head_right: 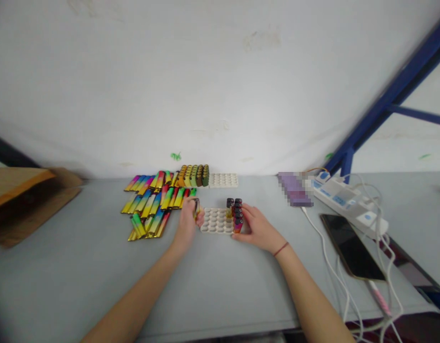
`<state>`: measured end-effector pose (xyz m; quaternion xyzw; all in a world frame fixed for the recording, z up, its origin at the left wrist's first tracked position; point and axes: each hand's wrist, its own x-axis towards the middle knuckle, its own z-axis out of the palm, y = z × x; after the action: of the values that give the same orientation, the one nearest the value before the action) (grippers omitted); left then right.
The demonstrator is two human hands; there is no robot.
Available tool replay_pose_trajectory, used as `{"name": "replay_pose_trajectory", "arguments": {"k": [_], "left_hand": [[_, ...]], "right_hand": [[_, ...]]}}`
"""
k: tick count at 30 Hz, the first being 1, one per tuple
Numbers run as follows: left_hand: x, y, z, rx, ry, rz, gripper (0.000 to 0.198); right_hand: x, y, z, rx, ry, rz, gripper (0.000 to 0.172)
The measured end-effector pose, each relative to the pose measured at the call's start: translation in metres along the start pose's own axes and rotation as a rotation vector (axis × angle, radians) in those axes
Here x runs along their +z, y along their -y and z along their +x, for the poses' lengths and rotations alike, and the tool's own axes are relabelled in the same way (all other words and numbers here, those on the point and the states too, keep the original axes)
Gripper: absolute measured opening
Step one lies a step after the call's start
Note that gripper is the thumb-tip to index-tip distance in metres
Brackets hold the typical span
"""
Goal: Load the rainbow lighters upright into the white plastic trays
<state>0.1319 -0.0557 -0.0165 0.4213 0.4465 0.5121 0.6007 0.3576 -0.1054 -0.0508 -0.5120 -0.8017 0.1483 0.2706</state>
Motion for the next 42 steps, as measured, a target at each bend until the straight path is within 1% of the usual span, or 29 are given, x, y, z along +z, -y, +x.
{"name": "replay_pose_trajectory", "arguments": {"k": [3, 5, 8, 10, 20, 24, 27, 30, 33, 38, 42], "left_hand": [[0.000, 0.004, -0.005, 0.149, 0.089, 0.183, 0.033], [-0.001, 0.006, -0.007, 0.317, 0.158, 0.315, 0.027], [-0.002, 0.009, -0.005, 0.587, 0.211, 0.483, 0.021], [-0.003, 0.010, -0.003, 0.664, 0.246, 0.551, 0.019], [-0.004, 0.014, -0.003, 0.662, 0.390, 0.728, 0.019], [-0.003, 0.013, -0.004, 0.676, 0.400, 0.773, 0.020], [-0.001, 0.013, -0.006, 0.689, 0.404, 0.789, 0.021], [0.001, 0.015, -0.006, 0.693, 0.371, 0.798, 0.024], [0.001, 0.018, -0.005, 0.709, 0.355, 0.781, 0.022], [0.001, 0.021, -0.002, 0.729, 0.375, 0.757, 0.019], [0.003, 0.020, -0.003, 0.748, 0.400, 0.795, 0.021]], "right_hand": [[0.001, -0.001, -0.001, -0.002, -0.003, -0.008, 0.075], [0.002, -0.002, -0.001, -0.007, -0.003, -0.006, 0.075], [0.002, -0.002, -0.001, -0.012, -0.018, -0.006, 0.075], [0.002, -0.002, -0.001, -0.014, -0.020, -0.009, 0.075], [0.000, 0.001, 0.000, -0.009, 0.013, -0.001, 0.073], [-0.002, 0.003, 0.001, 0.006, 0.027, 0.003, 0.074], [-0.003, 0.006, 0.002, 0.012, 0.028, 0.005, 0.069], [-0.003, 0.008, 0.003, 0.007, 0.013, 0.009, 0.067], [-0.003, 0.009, 0.003, 0.002, 0.007, 0.004, 0.069], [-0.004, 0.010, 0.003, 0.007, 0.007, 0.010, 0.066], [-0.006, 0.012, 0.004, 0.008, 0.015, 0.010, 0.066]]}}
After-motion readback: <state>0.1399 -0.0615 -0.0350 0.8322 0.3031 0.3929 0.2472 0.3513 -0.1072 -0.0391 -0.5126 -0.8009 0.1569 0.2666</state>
